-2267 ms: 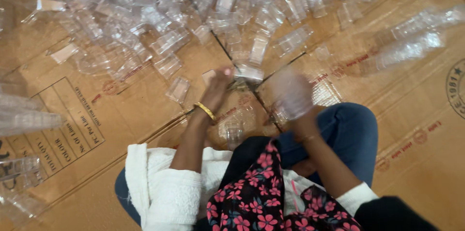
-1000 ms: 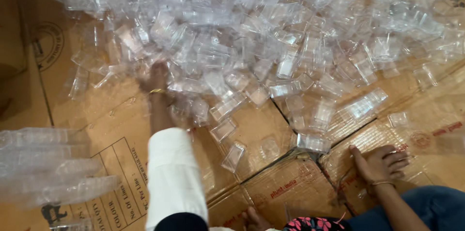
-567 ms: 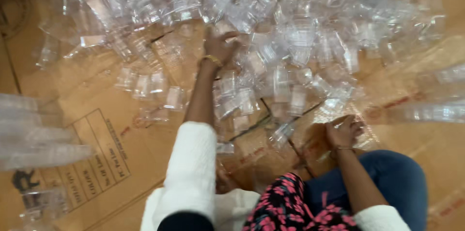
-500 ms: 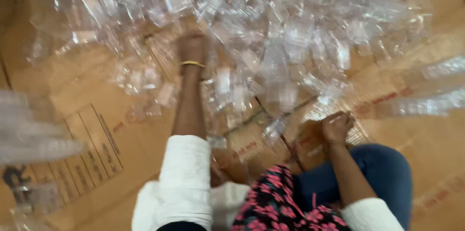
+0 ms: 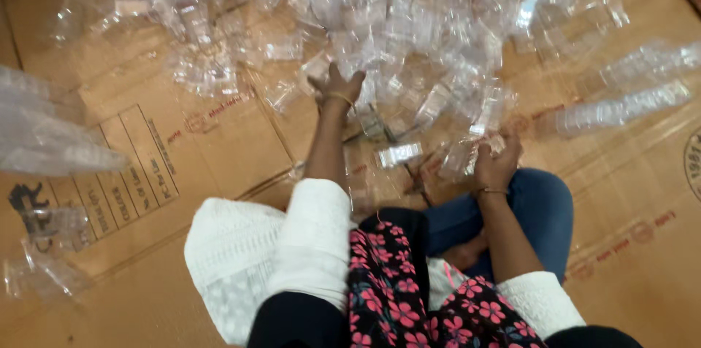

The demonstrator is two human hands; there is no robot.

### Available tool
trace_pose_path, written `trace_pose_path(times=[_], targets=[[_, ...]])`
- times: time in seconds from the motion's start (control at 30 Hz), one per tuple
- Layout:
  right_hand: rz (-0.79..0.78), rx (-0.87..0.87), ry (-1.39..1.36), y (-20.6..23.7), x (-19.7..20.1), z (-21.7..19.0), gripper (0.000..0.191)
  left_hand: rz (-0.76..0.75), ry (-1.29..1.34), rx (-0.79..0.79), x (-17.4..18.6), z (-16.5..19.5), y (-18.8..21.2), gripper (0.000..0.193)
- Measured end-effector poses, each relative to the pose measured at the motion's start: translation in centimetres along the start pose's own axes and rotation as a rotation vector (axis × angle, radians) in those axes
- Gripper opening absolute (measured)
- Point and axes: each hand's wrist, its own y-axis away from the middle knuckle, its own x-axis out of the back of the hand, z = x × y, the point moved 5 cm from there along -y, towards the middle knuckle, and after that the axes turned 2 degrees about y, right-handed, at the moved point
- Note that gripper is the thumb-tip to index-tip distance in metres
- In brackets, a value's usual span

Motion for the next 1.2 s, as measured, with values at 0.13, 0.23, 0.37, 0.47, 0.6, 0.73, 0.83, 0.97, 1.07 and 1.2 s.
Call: trace_pose_path(times=[0.13, 0.23, 0.37, 0.47, 0.6, 0.73, 0.83, 0.97, 1.07, 1.2], targets=[[-0.423, -0.191, -0.412, 2.2, -2.4, -3.3, 0.023, 0.085, -0.052, -0.173, 4.9, -1.0, 0.9, 0.076], [-0.516, 0.075, 0.006, 4.4, -5.6, -10.2, 0.042, 0.256, -0.051, -0.452, 10.1, -3.6, 3.0, 0.058], [-0.514, -0.005, 0.221, 4.9, -7.9, -13.5, 0.069, 0.33, 0.014, -0.694, 11.9, -7.9, 8.8, 0.046], [-0.449, 0.242, 0.298, 3.4, -6.3, -12.8, 0.055, 0.293, 0.047, -0.773, 8.8, -8.7, 12.7, 0.041], [-0.599, -0.023, 0.161, 2.6, -3.5, -7.9, 0.029, -0.082, 0.002, -1.024, 1.4, -6.0, 16.5, 0.071], [-0.995, -0.266, -0.504, 3.7, -5.0, -7.7, 0.024, -0.44, -0.057, -0.986, -2.4, -4.8, 18.3, 0.087], [-0.933, -0.417, -0.601, 1.0, -6.7, -7.9, 0.028, -0.465, 0.032, -0.782, -1.6, -5.1, 17.6, 0.086], [-0.39, 0.333, 0.086, -5.8, -6.8, -10.3, 0.05, -0.397, 0.177, -0.658, -0.2, -5.3, 16.3, 0.089], [-0.511, 0.109, 0.312, -7.7, -7.4, -9.0, 0.063, -0.31, 0.029, -0.651, -0.1, -5.5, 15.6, 0.085], [-0.653, -0.076, 0.242, -7.0, -6.0, -6.9, 0.041, -0.353, -0.137, -0.501, -0.8, -6.8, 14.8, 0.092]])
